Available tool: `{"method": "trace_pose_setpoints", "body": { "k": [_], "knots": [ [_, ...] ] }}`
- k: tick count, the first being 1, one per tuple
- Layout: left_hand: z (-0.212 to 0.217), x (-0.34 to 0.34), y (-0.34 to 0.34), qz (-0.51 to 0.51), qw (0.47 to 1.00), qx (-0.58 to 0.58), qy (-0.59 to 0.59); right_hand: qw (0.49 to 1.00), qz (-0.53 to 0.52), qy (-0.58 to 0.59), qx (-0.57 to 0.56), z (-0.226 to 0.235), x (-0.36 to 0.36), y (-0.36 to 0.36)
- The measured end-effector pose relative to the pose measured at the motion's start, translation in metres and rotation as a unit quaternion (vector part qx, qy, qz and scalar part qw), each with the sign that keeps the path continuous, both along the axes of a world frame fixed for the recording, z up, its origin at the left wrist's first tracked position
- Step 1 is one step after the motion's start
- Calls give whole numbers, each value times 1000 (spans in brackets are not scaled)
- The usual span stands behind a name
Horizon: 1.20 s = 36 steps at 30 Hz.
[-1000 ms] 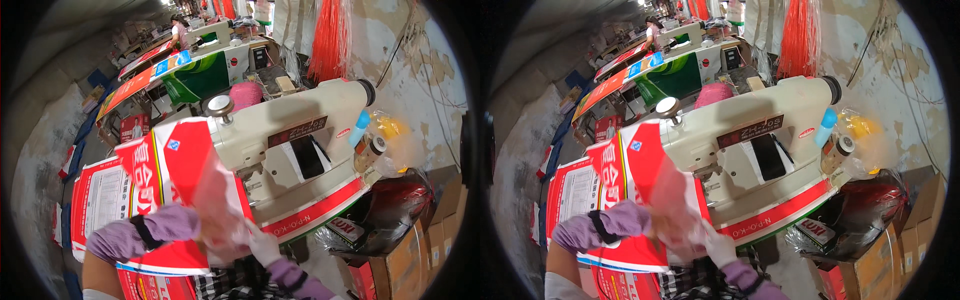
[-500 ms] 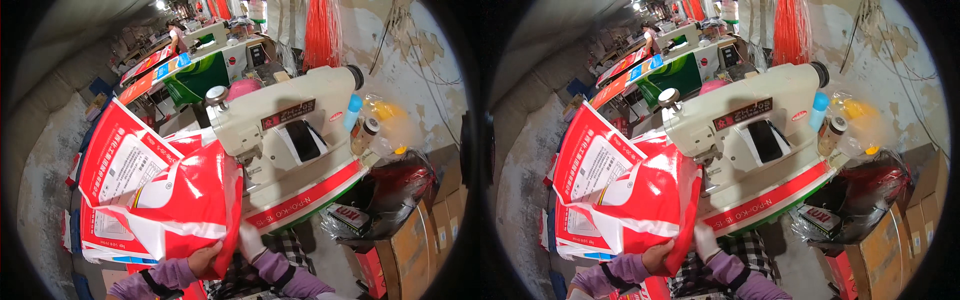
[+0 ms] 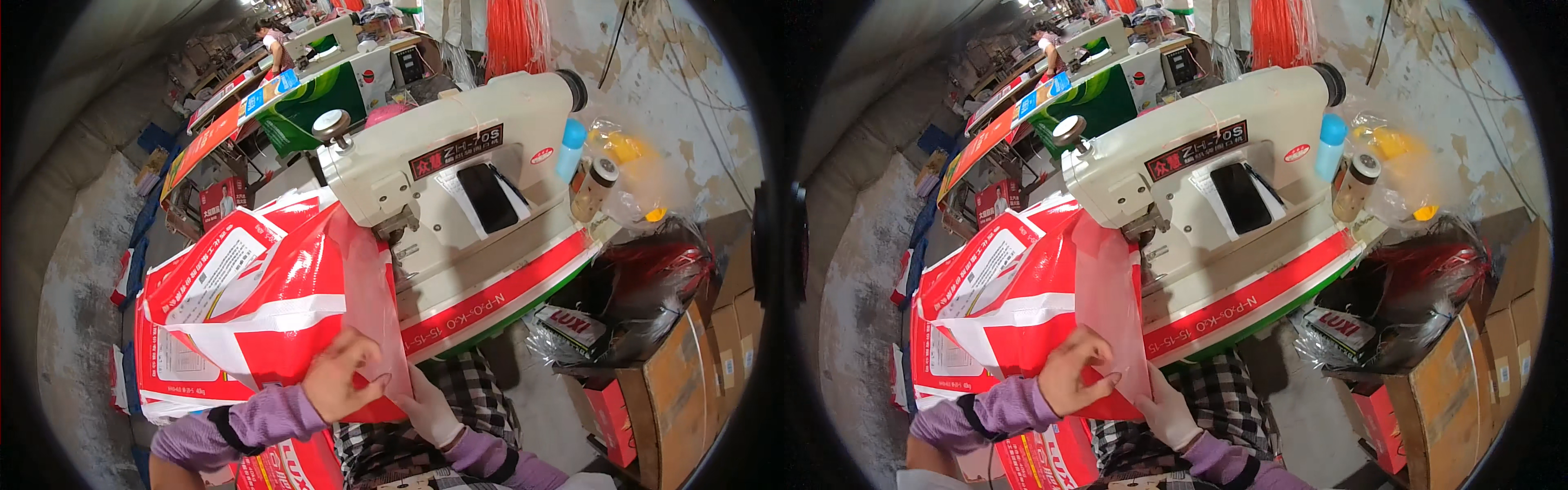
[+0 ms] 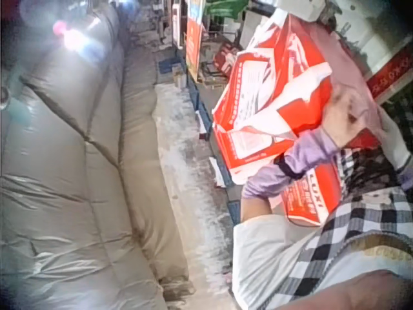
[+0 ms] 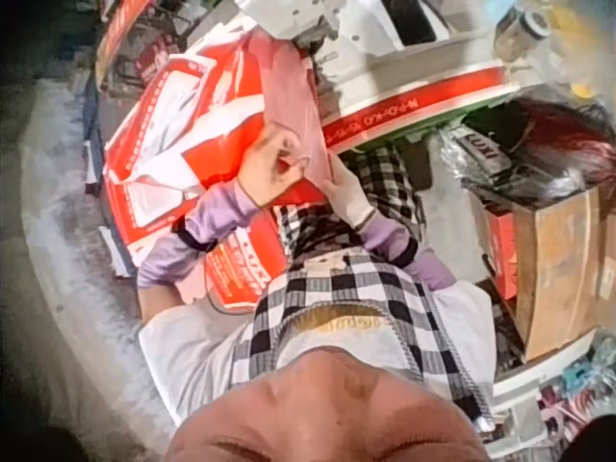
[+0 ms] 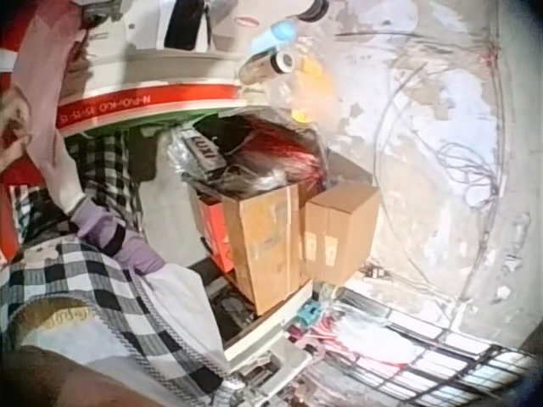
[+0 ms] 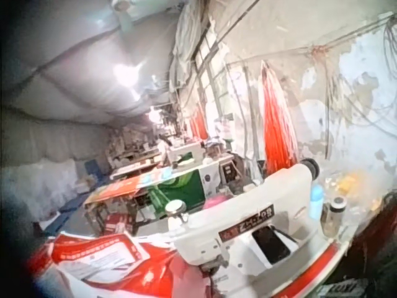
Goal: The person picks up a bag from a stack, inserts a plastic liner into it by hand, and feeds the top edge through a sewing machine before placing it onto a separate pile.
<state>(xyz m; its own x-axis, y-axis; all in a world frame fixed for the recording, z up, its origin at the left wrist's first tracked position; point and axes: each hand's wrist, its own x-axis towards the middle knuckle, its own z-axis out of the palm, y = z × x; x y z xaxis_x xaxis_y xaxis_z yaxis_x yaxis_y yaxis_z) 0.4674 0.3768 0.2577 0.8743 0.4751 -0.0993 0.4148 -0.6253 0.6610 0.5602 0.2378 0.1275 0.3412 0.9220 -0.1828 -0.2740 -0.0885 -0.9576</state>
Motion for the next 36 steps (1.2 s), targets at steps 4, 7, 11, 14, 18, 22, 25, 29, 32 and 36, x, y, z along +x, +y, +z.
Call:
{"method": "trace_pose_setpoints", "body": {
  "k": [4, 7, 11, 14, 18, 22, 25, 29, 32, 36],
  "knots": [
    [-31, -28, -3, 110, 960, -243, 84, 996, 5, 89, -13, 1, -3, 18],
    [-26, -16, -16, -87, 952, -205, 210, 1000, -4, -5, -30, -10, -4, 17],
    [-26, 8, 1, -208, 948, 120, 207, 1000, -11, -7, 17, 0, -2, 12],
    [-44, -4, -3, -275, 931, 201, 134, 999, 1, -21, 30, -7, 2, 8],
    [-32, 6, -20, -344, 913, 118, 186, 997, -42, 63, 17, -31, 21, 37],
    [-40, 14, -13, -410, 879, 50, 241, 980, -43, -183, -66, -29, 11, 85],
    [-14, 58, 32, -516, 786, -29, 341, 915, 74, -323, -230, -4, 23, 71],
    [52, 57, 133, -353, 876, 314, 99, 841, 76, -486, -226, -2, 26, 71],
    [82, 107, 165, -346, 841, 270, 315, 780, 17, -607, -150, -12, 29, 117],
    [31, 34, 79, -370, 825, 136, 404, 799, 68, -554, -225, -49, 93, 172]
  ]
}}
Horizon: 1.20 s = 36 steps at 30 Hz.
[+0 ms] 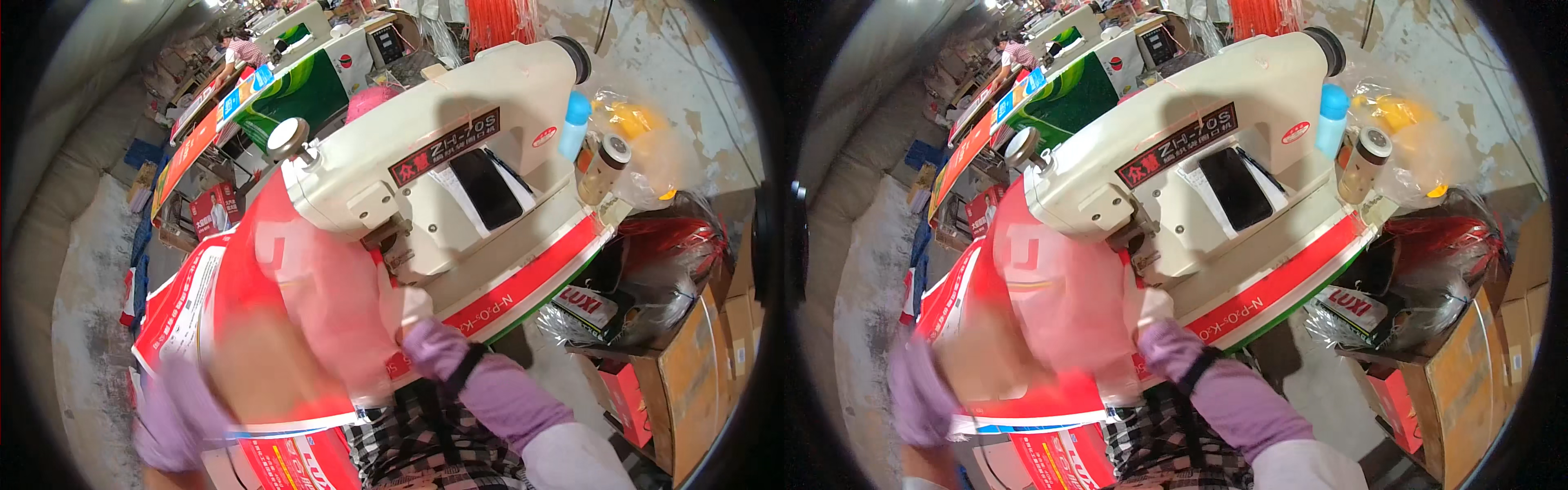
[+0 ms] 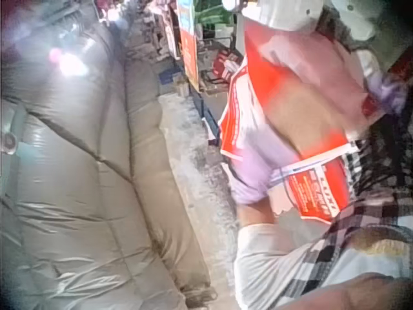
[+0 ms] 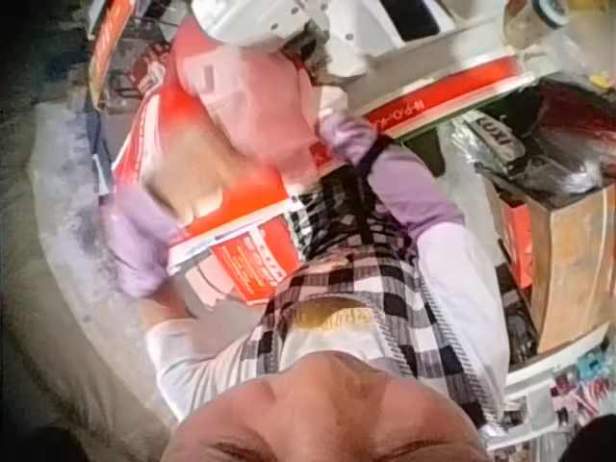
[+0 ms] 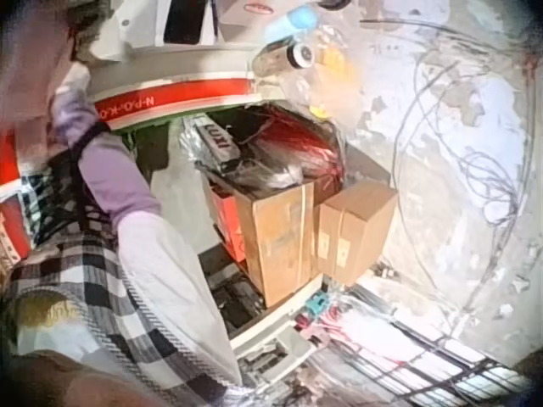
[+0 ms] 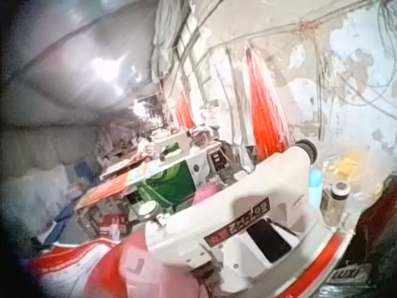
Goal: The person picks up a bag from a stack, inserts a plastic liner into it by hand, and feeds the top edge through a sewing machine before placing it onto a separate pile.
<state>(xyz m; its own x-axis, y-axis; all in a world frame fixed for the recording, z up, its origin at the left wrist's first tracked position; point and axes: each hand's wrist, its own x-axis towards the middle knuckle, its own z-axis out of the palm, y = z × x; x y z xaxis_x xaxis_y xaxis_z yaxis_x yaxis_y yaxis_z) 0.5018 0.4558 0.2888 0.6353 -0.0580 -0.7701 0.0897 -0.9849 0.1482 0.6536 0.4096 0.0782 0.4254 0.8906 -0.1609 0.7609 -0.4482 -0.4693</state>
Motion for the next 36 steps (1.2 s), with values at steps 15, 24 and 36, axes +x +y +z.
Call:
{"method": "trace_pose_setpoints", "body": {
  "k": [15, 24, 36],
  "knots": [
    [-47, -60, -76, 228, 929, -129, -262, 827, 36, 544, 138, 29, -48, -92],
    [-53, -16, -121, 94, 986, 18, -140, 958, -29, 263, 112, 57, -29, -80],
    [100, 14, 59, -60, 983, 67, -163, 998, 52, -34, -18, 41, -37, -31]
  ]
}}
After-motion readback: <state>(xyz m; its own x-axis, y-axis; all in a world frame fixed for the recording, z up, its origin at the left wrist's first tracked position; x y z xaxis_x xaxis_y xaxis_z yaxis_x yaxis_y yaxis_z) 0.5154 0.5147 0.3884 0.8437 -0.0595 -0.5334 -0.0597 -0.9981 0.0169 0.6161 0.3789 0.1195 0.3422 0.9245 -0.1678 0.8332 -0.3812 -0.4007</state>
